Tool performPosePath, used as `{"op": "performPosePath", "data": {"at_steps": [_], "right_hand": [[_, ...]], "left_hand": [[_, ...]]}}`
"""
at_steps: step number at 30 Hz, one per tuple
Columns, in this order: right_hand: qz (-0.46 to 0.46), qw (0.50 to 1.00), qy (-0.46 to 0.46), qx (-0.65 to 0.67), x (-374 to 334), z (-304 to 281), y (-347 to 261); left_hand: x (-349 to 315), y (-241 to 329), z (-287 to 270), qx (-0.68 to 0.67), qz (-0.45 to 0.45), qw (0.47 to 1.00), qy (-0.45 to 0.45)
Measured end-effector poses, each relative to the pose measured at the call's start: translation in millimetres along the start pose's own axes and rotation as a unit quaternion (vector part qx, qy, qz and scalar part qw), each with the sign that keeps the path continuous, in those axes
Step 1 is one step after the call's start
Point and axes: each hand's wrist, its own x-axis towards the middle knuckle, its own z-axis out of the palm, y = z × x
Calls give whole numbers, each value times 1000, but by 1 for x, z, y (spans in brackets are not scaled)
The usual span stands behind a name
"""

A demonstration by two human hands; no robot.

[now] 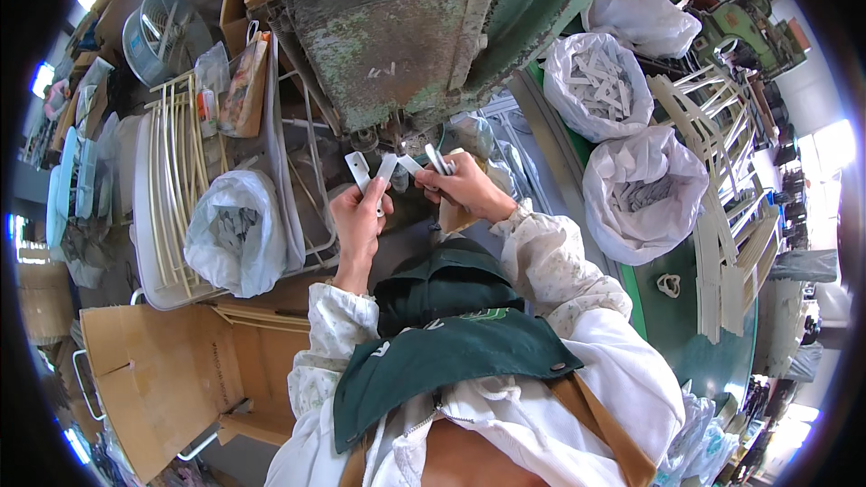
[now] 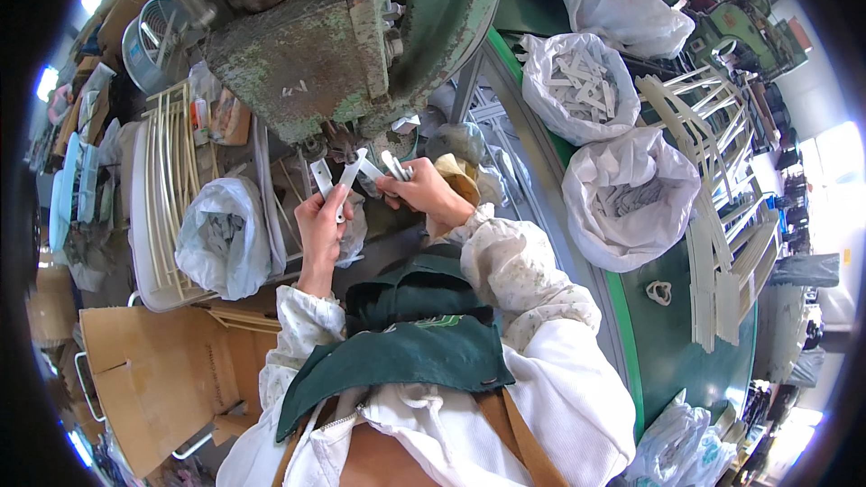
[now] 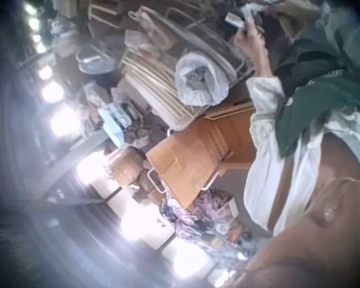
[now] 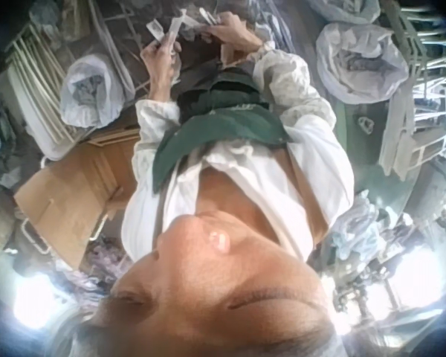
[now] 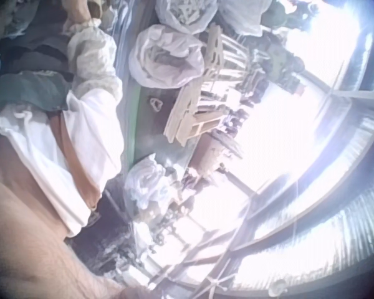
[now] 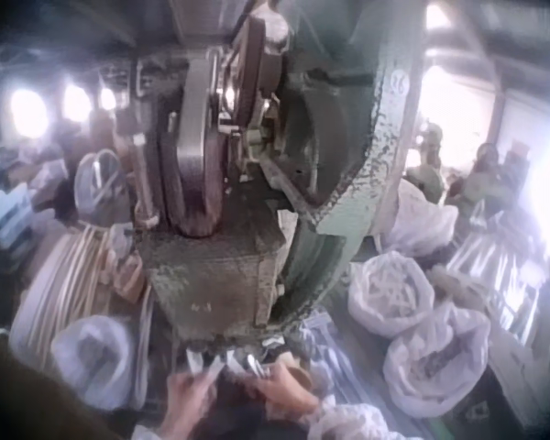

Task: The person repeatedly picks up small white plastic pieces, rubs their edges with a sanding block, and places them into a white bag. The process is repeated for multiple pieces in a cluttered workshop environment.

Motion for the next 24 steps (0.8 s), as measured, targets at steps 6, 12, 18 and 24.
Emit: {"op": "performPosePath", "data": {"at_steps": [6, 12, 18, 24], "right_hand": [[-14, 986, 151, 65, -23, -39, -10], [-84, 755, 552, -342, -7, -263, 46], [-72, 994, 80, -15, -6, -44, -1], [-44, 998, 30, 36, 5, 5, -13]], "left_hand": [[-15, 13, -6, -30, 92, 995, -28], [-10, -20, -11, -115, 40, 990, -68], [-3, -41, -3, -402, -43, 915, -15], [-5, -32, 25, -360, -79, 929, -24]]}}
